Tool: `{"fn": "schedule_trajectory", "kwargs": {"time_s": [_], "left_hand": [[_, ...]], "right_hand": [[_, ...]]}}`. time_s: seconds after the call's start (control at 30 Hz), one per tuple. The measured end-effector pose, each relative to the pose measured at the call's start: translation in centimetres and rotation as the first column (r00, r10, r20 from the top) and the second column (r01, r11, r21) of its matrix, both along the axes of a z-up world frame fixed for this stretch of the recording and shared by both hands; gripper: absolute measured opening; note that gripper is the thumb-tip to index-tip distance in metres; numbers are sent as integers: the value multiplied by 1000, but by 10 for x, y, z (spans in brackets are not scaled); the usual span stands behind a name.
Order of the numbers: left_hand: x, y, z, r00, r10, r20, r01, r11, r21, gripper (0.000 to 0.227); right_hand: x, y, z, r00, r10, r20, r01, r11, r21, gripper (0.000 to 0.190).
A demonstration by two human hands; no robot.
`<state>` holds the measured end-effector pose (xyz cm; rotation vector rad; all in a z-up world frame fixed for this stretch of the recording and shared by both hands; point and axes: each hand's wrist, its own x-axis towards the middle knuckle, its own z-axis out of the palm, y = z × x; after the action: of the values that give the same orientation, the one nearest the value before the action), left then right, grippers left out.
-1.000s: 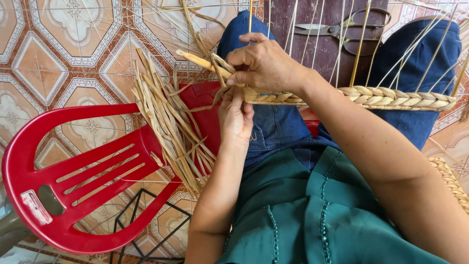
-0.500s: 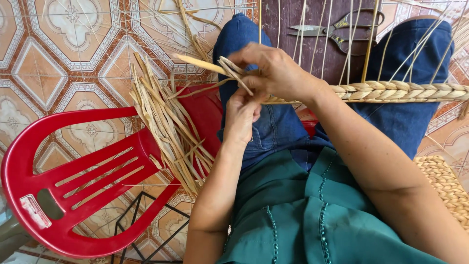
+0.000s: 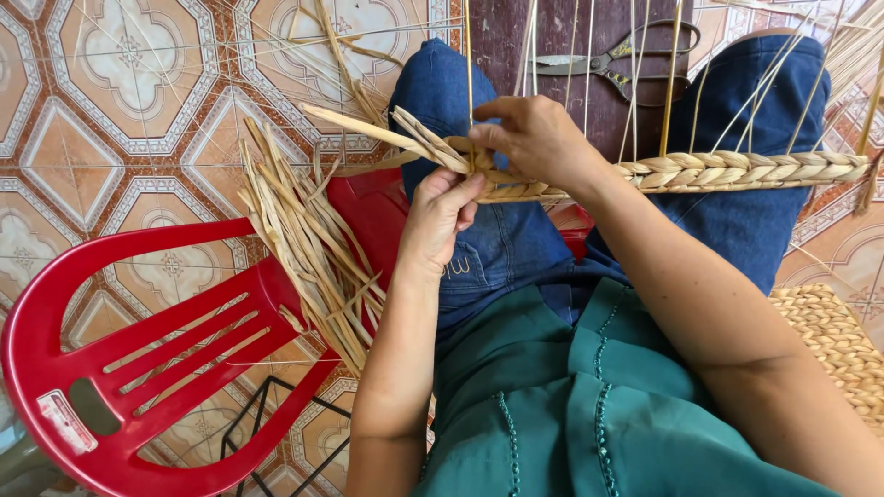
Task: Weaving a piece of furniture or a large mat using long, thin strips of natural fiber around a vertical frame.
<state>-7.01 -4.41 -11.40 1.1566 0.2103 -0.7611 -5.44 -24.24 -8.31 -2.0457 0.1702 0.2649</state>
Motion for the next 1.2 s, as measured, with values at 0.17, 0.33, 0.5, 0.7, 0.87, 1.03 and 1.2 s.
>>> {"fn": "schedule_trajectory", "kwargs": {"time_s": [0.17, 0.33, 0.5, 0.7, 0.87, 1.03, 1.2], "left_hand": [[1, -6, 8, 991, -13, 135, -13, 983, 186, 22], [-1, -14, 19, 916, -74, 395, -152, 845, 512, 26], [-1, -21, 26, 909, -86, 407, -191, 784, 590, 23], [-3, -15, 20, 728, -161, 666, -404, 684, 607, 19], [-3, -16, 10, 522, -324, 789, -543, 587, 600, 14], [-3, -15, 3, 504, -422, 754, -498, 571, 652, 18], [11, 0, 13, 488, -550, 678, -300, 623, 722, 18]], "right_hand": [[-2, -1, -32, 995, -55, 77, 36, 973, 229, 46], [-5, -8, -20, 942, -142, -304, 292, 793, 535, 44], [-10, -6, 7, 955, -74, -288, 197, 882, 427, 30], [-53, -26, 41, 955, -160, 248, 65, 934, 352, 8], [-98, -39, 56, 825, 3, 565, -62, 994, 85, 8], [-125, -34, 16, 743, 624, 240, -634, 772, -43, 29], [-87, -39, 23, 972, 124, 199, -180, 939, 294, 26]]}}
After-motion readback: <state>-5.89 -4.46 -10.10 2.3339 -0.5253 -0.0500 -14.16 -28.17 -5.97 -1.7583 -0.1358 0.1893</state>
